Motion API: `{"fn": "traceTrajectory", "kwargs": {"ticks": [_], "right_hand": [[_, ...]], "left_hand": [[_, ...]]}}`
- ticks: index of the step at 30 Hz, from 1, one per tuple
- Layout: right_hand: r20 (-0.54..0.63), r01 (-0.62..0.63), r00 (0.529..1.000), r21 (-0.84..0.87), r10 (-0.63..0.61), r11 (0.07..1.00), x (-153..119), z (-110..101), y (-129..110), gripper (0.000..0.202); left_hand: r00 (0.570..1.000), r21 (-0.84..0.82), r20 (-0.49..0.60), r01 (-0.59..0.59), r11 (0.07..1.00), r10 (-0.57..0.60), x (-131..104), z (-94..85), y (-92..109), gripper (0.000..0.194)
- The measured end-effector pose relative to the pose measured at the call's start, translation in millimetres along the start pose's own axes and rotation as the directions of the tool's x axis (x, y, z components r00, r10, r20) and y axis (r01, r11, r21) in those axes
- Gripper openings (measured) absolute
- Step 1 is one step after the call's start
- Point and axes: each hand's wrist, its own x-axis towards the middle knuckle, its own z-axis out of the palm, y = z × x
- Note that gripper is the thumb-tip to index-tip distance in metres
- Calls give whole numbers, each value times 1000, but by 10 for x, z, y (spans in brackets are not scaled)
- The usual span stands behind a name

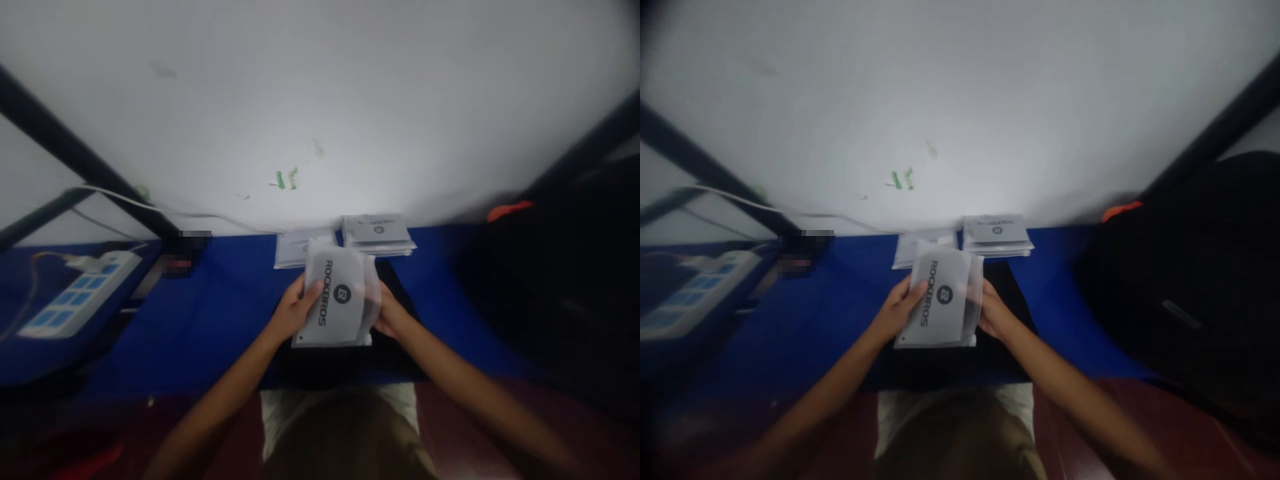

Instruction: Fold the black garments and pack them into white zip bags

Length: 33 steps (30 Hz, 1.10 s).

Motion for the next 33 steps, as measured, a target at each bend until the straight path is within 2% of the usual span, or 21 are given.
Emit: {"fn": "traceTrajectory", "kwargs": {"ticks": [4, 7, 11, 14, 16, 19, 21, 22, 25, 28, 29, 30, 31, 33], "right_hand": [[82, -248, 966, 15, 246, 969, 8, -19, 75, 39], [96, -296, 952, 57, 290, 953, 30, -14, 119, 31], [63, -230, 973, 180, 222, 956, 57, 6, 144, 32], [-37, -59, 997, 253, 71, 966, 72, 2, 123, 35], [-120, 80, 992, 296, -46, 952, 80, -1, 92, 36], [-154, 212, 973, 302, -172, 930, 92, 7, 53, 38], [-127, 231, 971, 288, -202, 929, 97, 9, 52, 41], [-106, 218, 975, 280, -196, 935, 95, 1, 61, 42], [-71, 159, 986, 176, -148, 972, 50, -83, 107, 36], [-91, 151, 982, -164, -167, 975, -109, -239, 144, 23], [-86, 168, 975, -331, -207, 928, -189, -288, 148, 23], [-66, 195, 962, -511, -264, 837, -276, -327, 148, 24], [-30, 225, 942, -682, -334, 696, -364, -351, 143, 24], [120, 296, 872, -901, -474, 317, -518, -350, 126, 20]], "left_hand": [[993, -156, 108, 57, 986, -41, 20, 145, -14, 46], [982, -281, 169, 129, 951, -83, 40, 249, -67, 50], [961, -429, 240, 232, 873, -137, 83, 283, -149, 45], [948, -584, 264, 305, 753, -179, 79, 261, -184, 40], [950, -649, 242, 309, 695, -196, 35, 281, -194, 37], [915, -544, 313, 392, 742, -254, -70, 386, -196, 36], [878, -419, 379, 443, 793, -291, -120, 468, -195, 40], [874, -382, 383, 445, 810, -299, -128, 498, -195, 41], [899, -360, 293, 420, 833, -326, -91, 518, -200, 36], [908, -372, 215, 418, 829, -361, -30, 470, -208, 35], [910, -387, 211, 414, 824, -358, -18, 456, -208, 36], [911, -408, 218, 410, 816, -349, -11, 447, -207, 36], [912, -432, 235, 407, 805, -335, -10, 446, -203, 37], [912, -466, 277, 403, 788, -303, -17, 464, -187, 38]]}}
